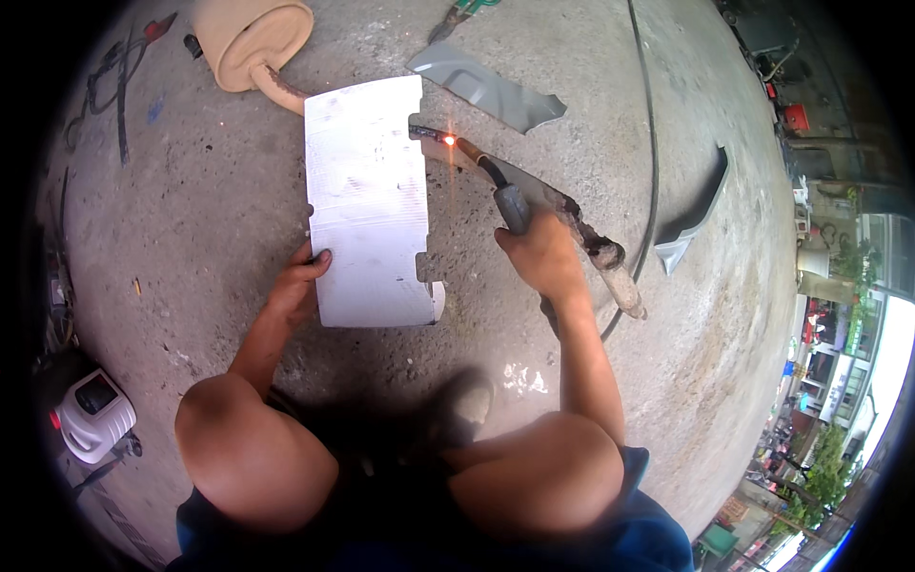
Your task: The person sits on the floor and uses a welding torch to join a white rectangular metal sheet to a curved metal pipe. They hold the sheet in place with one hand while applying the torch with the other, creating sparks and molten metal. The person briefly uses pliers to adjust the pipe and later inserts a metal rod into the torch nozzle.
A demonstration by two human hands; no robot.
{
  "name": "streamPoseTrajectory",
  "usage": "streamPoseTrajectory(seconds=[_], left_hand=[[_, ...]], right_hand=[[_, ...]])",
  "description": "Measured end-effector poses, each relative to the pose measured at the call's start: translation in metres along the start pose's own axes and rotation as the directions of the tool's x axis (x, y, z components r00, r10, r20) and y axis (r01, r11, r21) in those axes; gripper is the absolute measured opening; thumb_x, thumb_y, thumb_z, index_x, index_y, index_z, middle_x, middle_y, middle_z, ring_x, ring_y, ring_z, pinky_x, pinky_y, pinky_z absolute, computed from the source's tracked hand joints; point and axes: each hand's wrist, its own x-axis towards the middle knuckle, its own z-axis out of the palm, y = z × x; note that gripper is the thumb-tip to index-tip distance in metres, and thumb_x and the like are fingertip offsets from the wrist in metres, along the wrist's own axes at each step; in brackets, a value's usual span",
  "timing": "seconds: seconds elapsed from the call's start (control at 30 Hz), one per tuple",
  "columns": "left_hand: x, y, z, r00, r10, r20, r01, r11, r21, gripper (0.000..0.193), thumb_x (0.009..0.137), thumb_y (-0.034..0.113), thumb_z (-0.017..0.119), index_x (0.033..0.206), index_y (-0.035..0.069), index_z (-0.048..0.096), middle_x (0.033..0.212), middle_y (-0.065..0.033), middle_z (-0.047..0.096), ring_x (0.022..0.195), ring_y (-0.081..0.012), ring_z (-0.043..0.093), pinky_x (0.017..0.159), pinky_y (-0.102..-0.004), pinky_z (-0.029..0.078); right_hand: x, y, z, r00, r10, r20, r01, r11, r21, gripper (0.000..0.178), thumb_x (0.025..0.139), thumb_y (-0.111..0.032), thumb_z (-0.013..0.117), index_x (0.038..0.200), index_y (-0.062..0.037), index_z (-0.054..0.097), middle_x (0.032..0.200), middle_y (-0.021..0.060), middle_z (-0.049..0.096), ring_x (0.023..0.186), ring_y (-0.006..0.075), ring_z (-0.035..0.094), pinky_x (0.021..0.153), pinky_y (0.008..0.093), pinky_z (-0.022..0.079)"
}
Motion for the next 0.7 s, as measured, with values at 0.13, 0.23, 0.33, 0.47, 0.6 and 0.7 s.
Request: streamPoseTrajectory(seconds=[0.13, 0.23, 0.33, 0.47, 0.6, 0.7], left_hand=[[-0.002, 0.020, -0.018, 0.983, 0.071, -0.167, -0.096, 0.985, -0.142, 0.049, 0.090, 0.017, 0.057, 0.132, -0.001, 0.040, 0.124, -0.0135, 0.054, 0.114, -0.0272, 0.051, 0.098, -0.0423, 0.038], [-0.003, 0.041, -0.060, 0.965, 0.214, -0.154, -0.240, 0.955, -0.174, 0.048, 0.093, 0.016, 0.054, 0.134, -0.001, 0.037, 0.129, -0.0128, 0.051, 0.119, -0.0278, 0.048, 0.102, -0.0437, 0.036], [-0.020, 0.051, -0.061, 0.961, 0.225, -0.161, -0.243, 0.965, -0.102, 0.047, 0.093, 0.015, 0.053, 0.134, -0.002, 0.037, 0.130, -0.0132, 0.050, 0.119, -0.0275, 0.048, 0.102, -0.0426, 0.036], [-0.060, 0.065, -0.068, 0.962, 0.166, -0.215, -0.171, 0.985, -0.007, 0.045, 0.092, 0.011, 0.052, 0.133, -0.002, 0.039, 0.128, -0.0126, 0.051, 0.117, -0.0262, 0.050, 0.101, -0.0410, 0.037], [-0.105, 0.087, -0.050, 0.960, 0.053, -0.274, -0.058, 0.998, -0.010, 0.042, 0.091, 0.008, 0.051, 0.130, -0.003, 0.041, 0.123, -0.0122, 0.054, 0.114, -0.0250, 0.052, 0.100, -0.0396, 0.039], [-0.148, 0.126, -0.014, 0.955, -0.009, -0.296, 0.015, 1.000, 0.016, 0.040, 0.091, 0.008, 0.051, 0.128, -0.004, 0.043, 0.119, -0.0119, 0.056, 0.112, -0.0249, 0.053, 0.098, -0.0392, 0.040]], right_hand=[[-0.008, -0.004, -0.005, 1.000, -0.021, -0.014, 0.022, 0.999, 0.028, 0.031, 0.078, -0.023, 0.068, 0.090, 0.0045, 0.058, 0.058, 0.0135, 0.053, 0.051, 0.0214, 0.055, 0.053, 0.0371, 0.044], [-0.021, -0.012, -0.018, 0.997, -0.071, -0.036, 0.072, 0.997, 0.019, 0.032, 0.079, -0.023, 0.069, 0.090, 0.0044, 0.057, 0.059, 0.0154, 0.051, 0.052, 0.0210, 0.050, 0.054, 0.0369, 0.042], [-0.047, -0.016, -0.033, 1.000, -0.017, 0.012, 0.017, 0.999, 0.043, 0.032, 0.078, -0.022, 0.069, 0.091, 0.0040, 0.057, 0.064, 0.0192, 0.051, 0.060, 0.0274, 0.048, 0.058, 0.0385, 0.042], [-0.082, -0.018, -0.064, 0.970, 0.140, 0.197, -0.140, 0.990, -0.011, 0.029, 0.078, -0.021, 0.067, 0.094, 0.0016, 0.058, 0.072, 0.0248, 0.059, 0.071, 0.0413, 0.059, 0.064, 0.0420, 0.046], [-0.109, -0.004, -0.116, 0.941, 0.194, 0.277, -0.178, 0.980, -0.085, 0.031, 0.079, -0.025, 0.065, 0.102, -0.0067, 0.058, 0.077, 0.0227, 0.062, 0.079, 0.0415, 0.060, 0.068, 0.0447, 0.048], [-0.125, 0.014, -0.161, 0.953, 0.225, 0.204, -0.210, 0.973, -0.093, 0.033, 0.079, -0.026, 0.065, 0.108, -0.0102, 0.057, 0.081, 0.0217, 0.064, 0.082, 0.0412, 0.060, 0.069, 0.0455, 0.049]])
